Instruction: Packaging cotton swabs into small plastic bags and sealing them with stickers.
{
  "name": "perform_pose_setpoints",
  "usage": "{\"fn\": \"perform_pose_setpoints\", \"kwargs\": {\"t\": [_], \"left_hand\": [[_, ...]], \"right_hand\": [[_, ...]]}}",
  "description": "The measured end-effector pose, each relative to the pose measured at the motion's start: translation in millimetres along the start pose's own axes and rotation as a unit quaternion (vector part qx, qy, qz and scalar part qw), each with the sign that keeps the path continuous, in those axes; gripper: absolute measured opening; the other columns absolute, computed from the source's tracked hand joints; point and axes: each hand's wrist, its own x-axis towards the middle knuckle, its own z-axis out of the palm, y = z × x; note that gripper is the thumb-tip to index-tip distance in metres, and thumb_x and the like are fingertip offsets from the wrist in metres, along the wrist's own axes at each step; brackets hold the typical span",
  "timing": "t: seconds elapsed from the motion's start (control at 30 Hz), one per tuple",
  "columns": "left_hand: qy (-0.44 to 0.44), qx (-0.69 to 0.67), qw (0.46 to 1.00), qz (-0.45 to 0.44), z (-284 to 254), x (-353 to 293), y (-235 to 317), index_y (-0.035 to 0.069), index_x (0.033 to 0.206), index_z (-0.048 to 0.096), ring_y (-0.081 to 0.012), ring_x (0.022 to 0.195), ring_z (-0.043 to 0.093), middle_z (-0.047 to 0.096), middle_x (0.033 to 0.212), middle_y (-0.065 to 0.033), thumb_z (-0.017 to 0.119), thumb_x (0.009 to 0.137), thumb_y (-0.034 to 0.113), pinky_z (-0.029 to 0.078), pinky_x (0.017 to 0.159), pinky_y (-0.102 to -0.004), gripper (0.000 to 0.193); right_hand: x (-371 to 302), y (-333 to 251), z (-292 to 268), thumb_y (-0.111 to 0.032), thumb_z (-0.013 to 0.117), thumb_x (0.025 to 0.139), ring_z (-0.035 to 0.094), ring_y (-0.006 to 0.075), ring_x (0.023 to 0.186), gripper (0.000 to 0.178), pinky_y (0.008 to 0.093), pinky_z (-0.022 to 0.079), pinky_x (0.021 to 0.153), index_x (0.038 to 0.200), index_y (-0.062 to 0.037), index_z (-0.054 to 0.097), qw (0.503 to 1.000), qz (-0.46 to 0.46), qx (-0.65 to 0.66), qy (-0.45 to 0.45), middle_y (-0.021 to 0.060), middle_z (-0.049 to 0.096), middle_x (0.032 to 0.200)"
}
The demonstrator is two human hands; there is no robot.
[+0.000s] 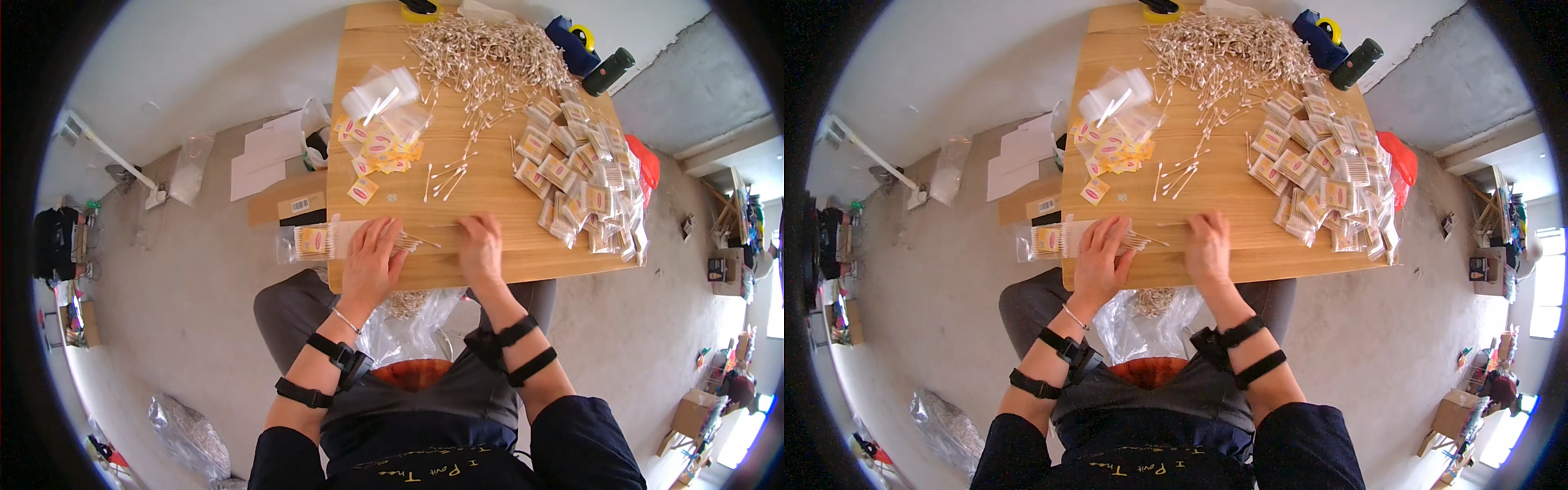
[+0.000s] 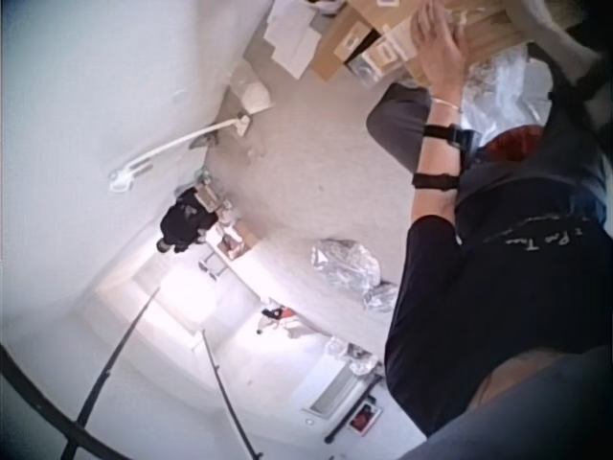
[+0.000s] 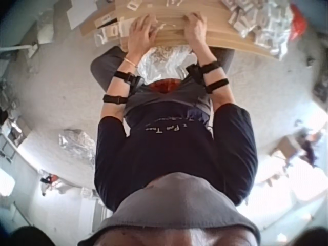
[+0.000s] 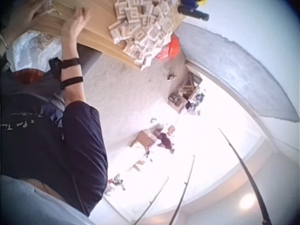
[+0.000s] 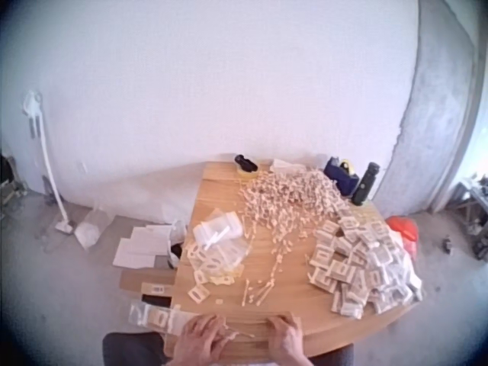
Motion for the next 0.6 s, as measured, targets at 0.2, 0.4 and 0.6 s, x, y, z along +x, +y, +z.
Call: {"fn": "perform_pose_setpoints", "kwargs": {"t": [0.2,0.4,0.6], "left_hand": [[-0.002,0.000,1.000,0.004,3.4,-4.1,-6.2,0.009,0.118,0.060,-0.0313,0.119,0.048,0.055,0.124,-0.0089,0.068,0.080,0.017,0.040,0.100,-0.0427,0.039],[0.023,-0.024,0.999,-0.007,3.1,-5.2,-4.3,0.009,0.111,0.061,-0.0308,0.114,0.050,0.057,0.117,-0.0081,0.071,0.078,0.016,0.043,0.097,-0.0407,0.035],[0.020,-0.031,0.999,-0.014,5.1,-7.5,-7.3,0.007,0.114,0.058,-0.0324,0.115,0.049,0.056,0.118,-0.0094,0.072,0.078,0.015,0.043,0.098,-0.0410,0.039]], "right_hand": [[20.5,-46.9,17.5,0.005,0.060,0.073,0.058,0.0339,0.093,0.027,0.0407,0.048,0.083,0.097,-0.0053,0.068,0.983,-0.034,0.128,-0.130,0.0137,0.062,0.095],[70.5,-3.2,2.8,-0.001,0.067,0.073,0.052,0.0321,0.105,0.027,0.0425,0.044,0.091,0.099,-0.0097,0.067,0.987,-0.129,-0.092,-0.025,0.0053,0.059,0.110],[71.0,1.5,7.6,-0.014,0.067,0.079,0.050,0.0277,0.103,0.013,0.0426,0.042,0.085,0.091,-0.0123,0.066,0.985,-0.121,-0.108,-0.062,0.0031,0.056,0.106]]}}
